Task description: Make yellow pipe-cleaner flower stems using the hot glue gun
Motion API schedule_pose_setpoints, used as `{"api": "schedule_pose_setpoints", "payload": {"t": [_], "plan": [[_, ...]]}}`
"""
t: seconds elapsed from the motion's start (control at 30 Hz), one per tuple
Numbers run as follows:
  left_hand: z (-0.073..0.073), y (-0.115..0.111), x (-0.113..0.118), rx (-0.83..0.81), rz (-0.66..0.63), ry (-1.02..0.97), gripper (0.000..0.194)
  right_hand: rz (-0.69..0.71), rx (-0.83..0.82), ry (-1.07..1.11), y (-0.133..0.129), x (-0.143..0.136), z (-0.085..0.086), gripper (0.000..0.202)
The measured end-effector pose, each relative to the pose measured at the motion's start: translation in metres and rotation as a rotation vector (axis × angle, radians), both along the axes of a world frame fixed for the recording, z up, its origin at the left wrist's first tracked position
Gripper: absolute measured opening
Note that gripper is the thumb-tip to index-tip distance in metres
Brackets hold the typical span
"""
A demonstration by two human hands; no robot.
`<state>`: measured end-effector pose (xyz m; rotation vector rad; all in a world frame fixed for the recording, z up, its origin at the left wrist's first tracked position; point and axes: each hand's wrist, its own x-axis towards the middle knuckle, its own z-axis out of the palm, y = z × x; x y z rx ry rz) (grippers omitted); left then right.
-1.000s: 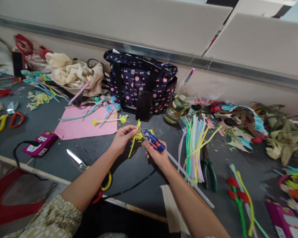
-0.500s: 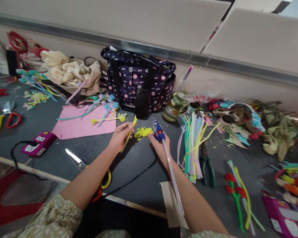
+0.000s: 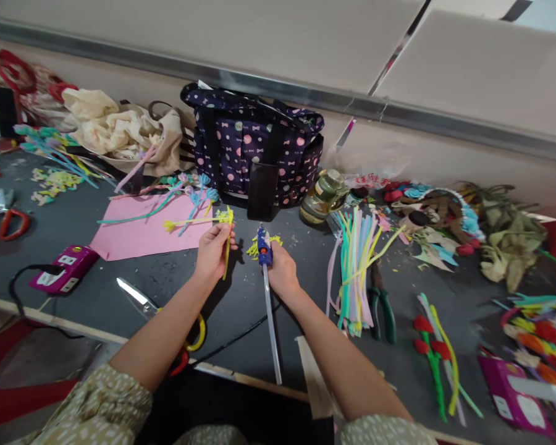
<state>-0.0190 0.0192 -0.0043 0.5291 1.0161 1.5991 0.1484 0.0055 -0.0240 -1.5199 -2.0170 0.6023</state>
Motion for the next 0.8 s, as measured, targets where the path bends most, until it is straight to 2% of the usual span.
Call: {"api": "schedule_pose_setpoints", "payload": {"t": [0.2,0.33,0.43,0.63,0.7,0.8], "plan": [[-0.003,0.002,-0.002,0.020,0.055,-0.011,0.029,0.007,0.046,-0.223,-0.004,-0.010,-0.002,0.008],[-0.002,0.001,-0.001,0.022,0.029,-0.025,0.028,0.008,0.056,-0.196,-0.005,-0.010,-0.004,0.006],[0.001,0.000,0.000,0.001,-0.021,-0.058,0.028,-0.025,0.009,0.012,-0.003,-0.007,-0.004,0.008],[0.003,-0.007,0.008,-0.029,-0.244,-0.050,0.033,-0.142,-0.058,0.708,-0.002,-0.006,0.000,0.019],[0.003,-0.009,0.011,-0.034,-0.314,0.005,0.033,-0.194,-0.102,0.823,-0.002,-0.006,0.002,0.022],[0.003,-0.012,0.015,-0.040,-0.375,0.109,0.033,-0.195,-0.119,0.889,-0.005,-0.007,0.004,0.022]]}}
